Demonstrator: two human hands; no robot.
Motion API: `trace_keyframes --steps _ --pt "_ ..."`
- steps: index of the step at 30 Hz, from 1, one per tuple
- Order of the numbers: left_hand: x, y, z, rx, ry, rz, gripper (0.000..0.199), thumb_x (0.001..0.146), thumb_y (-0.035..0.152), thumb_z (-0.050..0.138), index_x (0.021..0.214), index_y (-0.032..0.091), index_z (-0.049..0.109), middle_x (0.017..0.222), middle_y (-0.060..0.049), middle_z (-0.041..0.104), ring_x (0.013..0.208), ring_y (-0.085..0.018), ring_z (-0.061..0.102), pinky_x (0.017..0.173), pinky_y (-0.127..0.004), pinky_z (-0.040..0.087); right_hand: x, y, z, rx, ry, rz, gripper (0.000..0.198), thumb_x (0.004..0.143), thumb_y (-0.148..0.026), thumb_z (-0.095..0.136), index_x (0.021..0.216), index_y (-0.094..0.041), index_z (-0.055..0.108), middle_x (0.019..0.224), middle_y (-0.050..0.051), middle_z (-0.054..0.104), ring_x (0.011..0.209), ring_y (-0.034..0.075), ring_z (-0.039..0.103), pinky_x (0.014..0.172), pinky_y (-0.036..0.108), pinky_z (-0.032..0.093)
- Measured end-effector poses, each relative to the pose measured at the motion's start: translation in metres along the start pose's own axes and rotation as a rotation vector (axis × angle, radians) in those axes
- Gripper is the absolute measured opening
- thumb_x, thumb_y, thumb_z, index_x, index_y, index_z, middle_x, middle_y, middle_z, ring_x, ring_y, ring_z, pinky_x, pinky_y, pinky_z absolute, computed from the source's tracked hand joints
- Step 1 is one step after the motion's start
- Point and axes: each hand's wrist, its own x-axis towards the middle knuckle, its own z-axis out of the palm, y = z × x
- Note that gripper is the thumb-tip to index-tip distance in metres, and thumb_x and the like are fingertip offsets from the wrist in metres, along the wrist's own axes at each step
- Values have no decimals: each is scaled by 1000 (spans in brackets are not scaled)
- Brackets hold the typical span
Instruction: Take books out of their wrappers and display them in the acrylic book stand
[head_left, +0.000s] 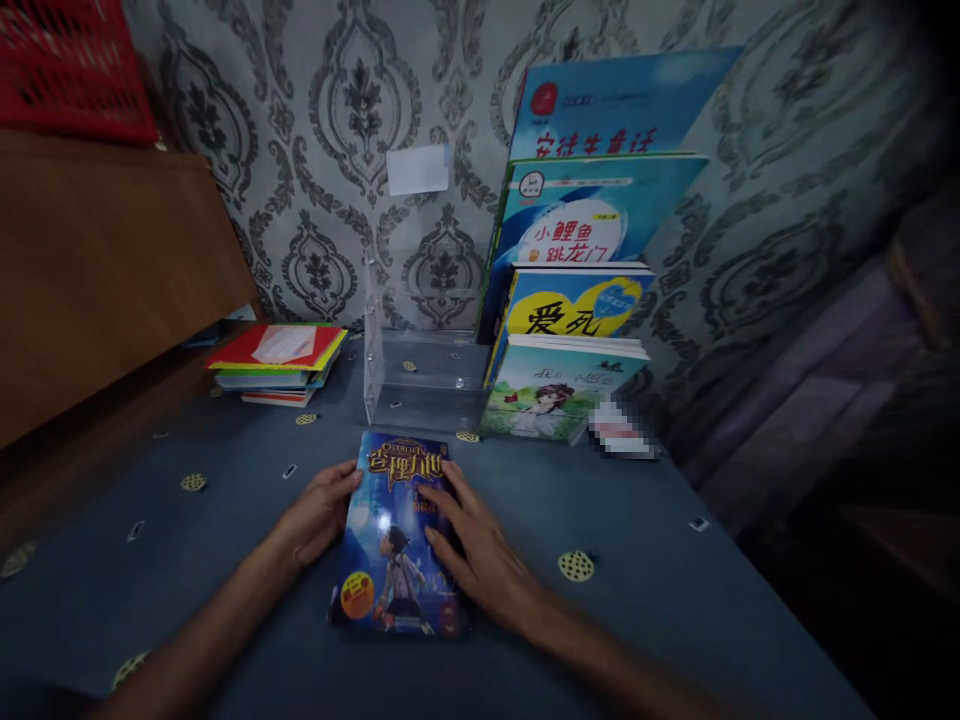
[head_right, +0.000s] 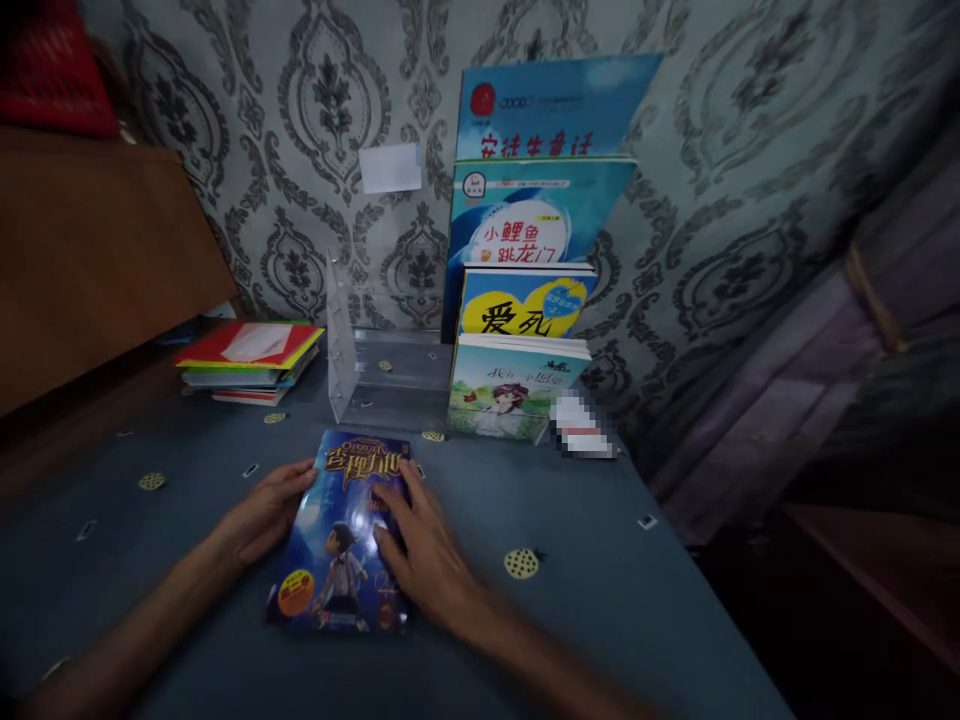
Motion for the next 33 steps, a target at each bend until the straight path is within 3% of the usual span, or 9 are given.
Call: trace_keyframes --steps 3,6,10,13,18,22,28,30,33 --pt "-2 -2 7 -38 -38 14 26 75 19 84 98 10 74 94 -12 80 81 -22 77 72 -26 61 -8 6 -1 116 78 99 48 96 -47 59 139 -26 60 168 14 26 153 34 30 120 57 37" --pt "-3 -3 13 -63 -38 36 29 74 20 86 98 10 75 93 -12 80 75 -19 75 71 -25 61 -11 9 -4 303 170 186 50 87 -52 69 130 -26 67 160 15 39 146 35 42 115 56 43" --pt "-4 -4 20 -94 -47 86 29 76 21 84 102 12 75 94 -10 79 77 -19 75 74 -26 60 -8 5 -11 694 151 222 51 86 -50 72 130 -28 62 132 12 66 119 28 66 99 48 57" --pt "-6 -2 27 -110 -54 121 27 79 21 81 105 14 75 98 -9 79 79 -18 75 76 -26 59 -4 -2 -21 828 161 171 44 86 -49 73 122 -27 61 112 7 73 103 23 70 93 41 58" --pt "-7 7 46 -48 -94 168 36 80 30 81 112 17 72 108 -9 78 96 -24 75 87 -35 60 -3 -8 -43 651 325 70 21 93 -43 63 100 -24 54 90 1 66 85 16 65 78 29 53" --pt "-7 15 64 48 -148 267 45 79 41 81 117 21 69 110 -8 78 102 -27 74 93 -40 59 -7 -8 -58 412 505 -11 15 96 -36 57 94 -24 49 86 -1 58 76 14 57 73 27 50" --pt "-3 16 79 277 -182 494 47 86 49 62 126 24 67 112 -8 77 111 -30 70 96 -46 58 -18 -2 -58 356 599 -74 19 95 -32 56 109 -25 44 106 5 61 85 15 63 68 26 51" --pt "-3 10 79 294 -145 493 47 82 47 65 123 25 69 108 -7 78 110 -31 71 95 -46 59 -24 -1 -54 371 586 -34 31 95 -30 56 122 -26 41 107 6 62 89 16 64 67 25 51" --pt "-5 -4 73 276 -91 414 42 75 44 74 112 24 74 105 -6 79 108 -32 72 92 -44 60 -32 -3 -49 356 506 -21 40 97 -28 53 134 -24 38 100 4 64 77 15 61 65 26 50"
